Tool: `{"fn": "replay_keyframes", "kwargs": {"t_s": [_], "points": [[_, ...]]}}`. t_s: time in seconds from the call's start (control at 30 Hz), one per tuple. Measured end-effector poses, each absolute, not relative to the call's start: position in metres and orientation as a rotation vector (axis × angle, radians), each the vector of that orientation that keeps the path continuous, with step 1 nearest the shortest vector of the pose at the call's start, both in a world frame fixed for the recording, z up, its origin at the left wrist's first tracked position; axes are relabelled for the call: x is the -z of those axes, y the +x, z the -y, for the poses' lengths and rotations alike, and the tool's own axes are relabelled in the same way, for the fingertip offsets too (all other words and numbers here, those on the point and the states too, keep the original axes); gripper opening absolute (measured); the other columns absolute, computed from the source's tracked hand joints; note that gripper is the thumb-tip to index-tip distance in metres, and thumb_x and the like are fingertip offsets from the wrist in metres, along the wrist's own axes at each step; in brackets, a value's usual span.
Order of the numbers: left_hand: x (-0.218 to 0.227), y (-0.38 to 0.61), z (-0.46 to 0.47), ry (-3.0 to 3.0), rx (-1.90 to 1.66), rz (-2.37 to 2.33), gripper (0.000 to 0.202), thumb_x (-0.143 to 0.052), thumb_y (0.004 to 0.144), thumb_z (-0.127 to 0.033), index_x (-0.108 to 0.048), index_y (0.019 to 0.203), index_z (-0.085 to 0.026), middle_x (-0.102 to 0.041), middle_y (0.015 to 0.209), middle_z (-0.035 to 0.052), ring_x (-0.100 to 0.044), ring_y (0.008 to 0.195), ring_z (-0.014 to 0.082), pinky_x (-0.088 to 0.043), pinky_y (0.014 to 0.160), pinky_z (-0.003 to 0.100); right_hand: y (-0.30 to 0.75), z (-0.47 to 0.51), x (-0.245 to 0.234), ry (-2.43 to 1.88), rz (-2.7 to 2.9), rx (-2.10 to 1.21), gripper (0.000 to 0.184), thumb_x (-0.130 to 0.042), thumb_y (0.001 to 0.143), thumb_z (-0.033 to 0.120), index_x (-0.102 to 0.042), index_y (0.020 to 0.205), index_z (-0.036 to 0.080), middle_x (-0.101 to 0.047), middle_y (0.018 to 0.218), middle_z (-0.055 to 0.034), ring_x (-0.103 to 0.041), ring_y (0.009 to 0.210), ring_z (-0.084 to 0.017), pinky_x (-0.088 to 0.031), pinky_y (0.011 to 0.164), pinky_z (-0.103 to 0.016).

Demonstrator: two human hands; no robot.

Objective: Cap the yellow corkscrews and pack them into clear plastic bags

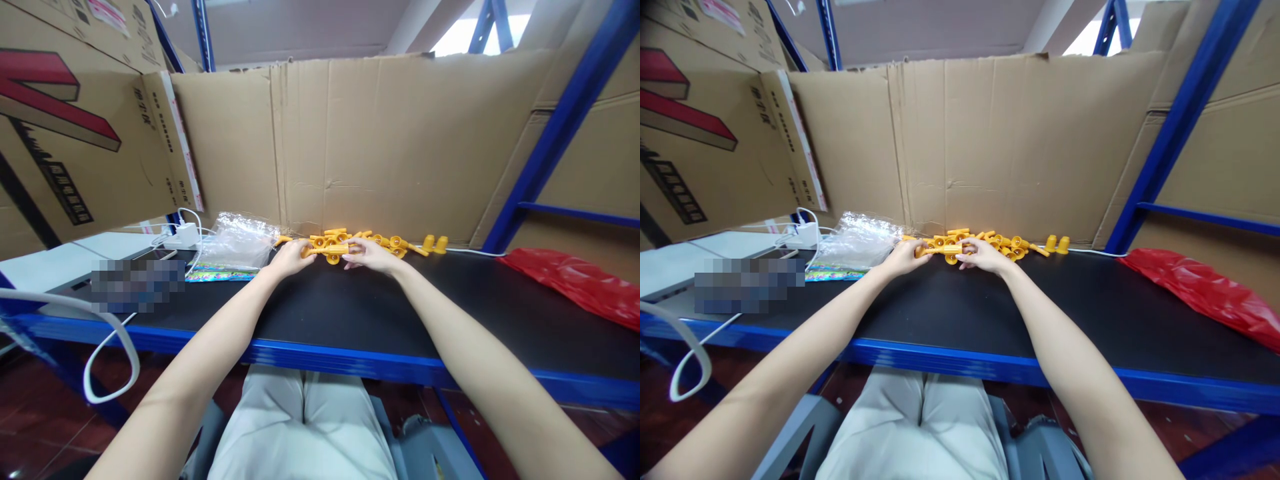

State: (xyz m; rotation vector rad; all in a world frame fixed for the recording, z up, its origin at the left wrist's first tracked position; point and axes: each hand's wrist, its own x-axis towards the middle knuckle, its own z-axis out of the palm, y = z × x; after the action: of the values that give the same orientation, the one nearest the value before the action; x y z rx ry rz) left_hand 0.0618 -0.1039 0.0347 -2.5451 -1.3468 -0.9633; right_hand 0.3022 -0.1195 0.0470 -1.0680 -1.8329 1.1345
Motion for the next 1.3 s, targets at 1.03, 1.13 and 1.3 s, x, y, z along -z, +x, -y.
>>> {"fn": "replay_keyframes", "kwargs": {"t_s": [1.03,1.13,1.3], "points": [[-0.029,0.065,0.108,-2.483,1.011,1.336,0.028,-0.048,0.083,-0.044,-0.057,0.093,-0.019,-0.06,0.088,0.0058,-0.057,0.085,0.0193,-0.043,0.078,0.031,0.296,0.125,-0.049,-1.168,1.843,-1.149,0.043,-0.048,0.083,0.052,-0.058,0.089,0.011,-0.069,0.084,-0.0135,-0.064,0.058,-0.013,-0.056,0.067,-0.029],[-0.03,0.065,0.109,-2.497,1.015,1.35,0.028,-0.048,0.082,-0.043,-0.057,0.093,-0.019,-0.06,0.089,0.0062,-0.057,0.086,0.0197,-0.043,0.079,0.031,0.297,0.124,-0.048,-1.178,1.851,-1.16,0.046,-0.045,0.083,0.056,-0.058,0.089,0.012,-0.068,0.087,-0.0142,-0.065,0.06,-0.013,-0.056,0.067,-0.029],[-0.03,0.065,0.108,-2.497,1.018,1.367,0.029,-0.049,0.082,-0.044,-0.057,0.094,-0.019,-0.061,0.093,0.0065,-0.057,0.09,0.0198,-0.043,0.081,0.032,0.3,0.124,-0.051,-1.179,1.86,-1.119,0.042,-0.052,0.082,0.05,-0.057,0.103,0.014,-0.066,0.1,-0.0136,-0.066,0.067,-0.014,-0.055,0.071,-0.03]]}}
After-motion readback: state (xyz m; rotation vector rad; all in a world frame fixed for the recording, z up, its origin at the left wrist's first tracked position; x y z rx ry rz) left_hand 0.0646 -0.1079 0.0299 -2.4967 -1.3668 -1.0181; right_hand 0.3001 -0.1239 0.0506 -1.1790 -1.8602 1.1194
